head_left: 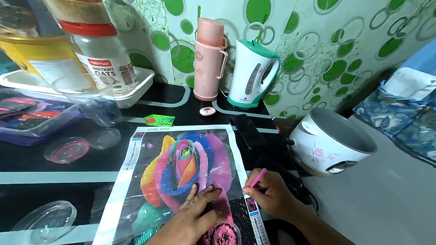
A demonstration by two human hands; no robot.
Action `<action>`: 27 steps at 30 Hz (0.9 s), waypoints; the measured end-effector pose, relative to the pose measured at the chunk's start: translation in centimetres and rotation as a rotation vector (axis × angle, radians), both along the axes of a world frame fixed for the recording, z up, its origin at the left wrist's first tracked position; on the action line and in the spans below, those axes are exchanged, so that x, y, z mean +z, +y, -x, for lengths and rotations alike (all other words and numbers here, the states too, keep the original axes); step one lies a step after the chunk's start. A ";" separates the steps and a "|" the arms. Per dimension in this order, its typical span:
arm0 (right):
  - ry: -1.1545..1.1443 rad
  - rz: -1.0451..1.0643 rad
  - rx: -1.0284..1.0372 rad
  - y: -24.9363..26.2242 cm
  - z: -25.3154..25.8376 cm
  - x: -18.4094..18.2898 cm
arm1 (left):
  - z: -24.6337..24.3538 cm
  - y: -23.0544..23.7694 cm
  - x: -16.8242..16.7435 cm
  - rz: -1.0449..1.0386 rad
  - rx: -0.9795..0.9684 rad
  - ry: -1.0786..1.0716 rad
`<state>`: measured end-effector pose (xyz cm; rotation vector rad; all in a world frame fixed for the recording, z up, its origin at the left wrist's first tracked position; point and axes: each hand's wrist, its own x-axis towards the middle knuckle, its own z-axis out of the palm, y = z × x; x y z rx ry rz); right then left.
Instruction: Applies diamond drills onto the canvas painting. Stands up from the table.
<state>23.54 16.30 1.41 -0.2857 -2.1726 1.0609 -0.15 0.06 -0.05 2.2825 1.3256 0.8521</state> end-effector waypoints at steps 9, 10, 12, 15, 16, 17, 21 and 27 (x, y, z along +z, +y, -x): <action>-0.035 -0.047 -0.019 -0.1 0.0 0.1 | 0.0 0.0 0.2 -0.006 0.000 0.002; -0.036 -0.053 -0.021 -0.1 0.0 0.1 | 0.0 0.0 0.1 -0.007 -0.001 0.000; -0.043 -0.070 -0.022 -0.1 0.0 0.1 | 0.0 0.0 0.1 -0.005 -0.003 -0.002; -0.050 -0.087 -0.018 -0.1 -0.1 0.1 | 0.0 0.0 0.2 -0.003 -0.003 -0.006; -0.048 -0.086 -0.018 -0.1 -0.1 0.1 | 0.0 0.0 0.2 0.002 -0.003 -0.008; -0.047 -0.087 -0.018 -0.1 -0.1 0.1 | 0.0 -0.1 0.3 0.004 -0.003 -0.007; -0.053 -0.098 -0.017 -0.1 -0.1 0.2 | 0.0 0.0 0.2 -0.001 0.001 -0.008; 0.013 0.041 -0.046 0.0 0.0 0.1 | 0.0 0.0 0.1 -0.003 0.003 -0.003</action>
